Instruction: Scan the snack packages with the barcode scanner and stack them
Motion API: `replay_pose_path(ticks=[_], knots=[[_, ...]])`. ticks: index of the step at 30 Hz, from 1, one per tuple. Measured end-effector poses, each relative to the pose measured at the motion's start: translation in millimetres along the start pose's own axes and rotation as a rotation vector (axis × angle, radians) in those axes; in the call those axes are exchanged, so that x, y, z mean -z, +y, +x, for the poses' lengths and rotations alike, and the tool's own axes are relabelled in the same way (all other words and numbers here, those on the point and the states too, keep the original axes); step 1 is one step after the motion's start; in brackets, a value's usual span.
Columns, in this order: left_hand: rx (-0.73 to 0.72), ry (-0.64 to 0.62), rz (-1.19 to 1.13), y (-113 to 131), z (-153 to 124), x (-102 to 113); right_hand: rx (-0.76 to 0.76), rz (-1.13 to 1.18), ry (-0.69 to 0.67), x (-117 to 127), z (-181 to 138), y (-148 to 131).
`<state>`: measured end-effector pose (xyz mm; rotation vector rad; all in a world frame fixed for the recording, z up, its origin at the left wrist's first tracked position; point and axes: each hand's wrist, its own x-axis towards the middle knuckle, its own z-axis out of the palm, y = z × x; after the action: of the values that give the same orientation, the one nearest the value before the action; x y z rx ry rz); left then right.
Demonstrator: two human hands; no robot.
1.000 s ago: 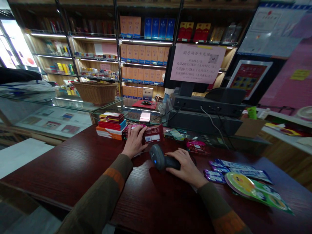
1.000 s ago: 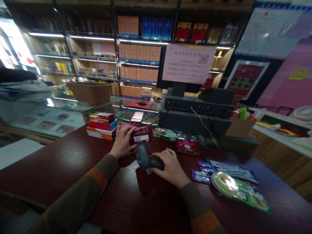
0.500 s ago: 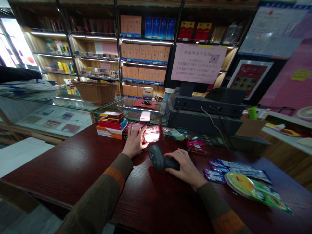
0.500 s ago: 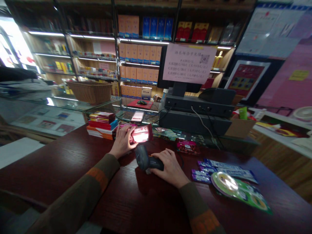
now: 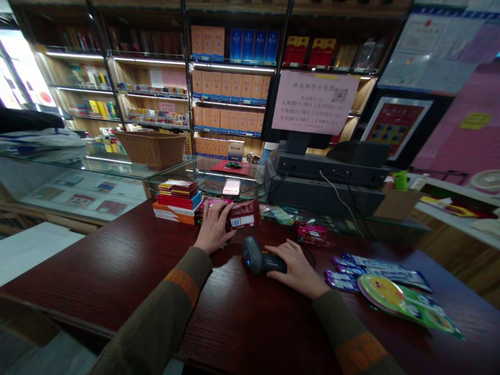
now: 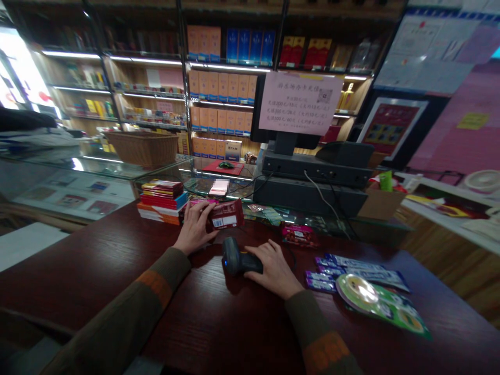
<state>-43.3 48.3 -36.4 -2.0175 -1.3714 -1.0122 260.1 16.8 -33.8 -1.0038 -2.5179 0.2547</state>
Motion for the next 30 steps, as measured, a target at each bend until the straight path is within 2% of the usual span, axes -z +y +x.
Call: replay_pose_path(ticks=[7, 15, 19, 25, 30], knots=[[0.002, 0.007, -0.003, -1.3, -1.5, -1.4, -0.017, -0.011, -0.037, -4.5, 0.2, 5.8], [-0.002, 0.010, -0.028, 1.9, -0.2, 0.1, -0.049, 0.024, -0.024, 1.5, -0.7, -2.5], [-0.030, 0.023, -0.031, 5.8, 2.0, 1.2, -0.140, 0.106, 0.110, 2.2, 7.2, -1.3], [-0.074, 0.030, -0.020, 8.8, 4.5, 1.2, -0.311, 0.295, 0.370, -9.1, 29.5, 18.5], [-0.095, -0.014, -0.040, 12.7, 6.3, -0.1, -0.405, 0.465, 0.488, -10.5, 43.3, 25.5]])
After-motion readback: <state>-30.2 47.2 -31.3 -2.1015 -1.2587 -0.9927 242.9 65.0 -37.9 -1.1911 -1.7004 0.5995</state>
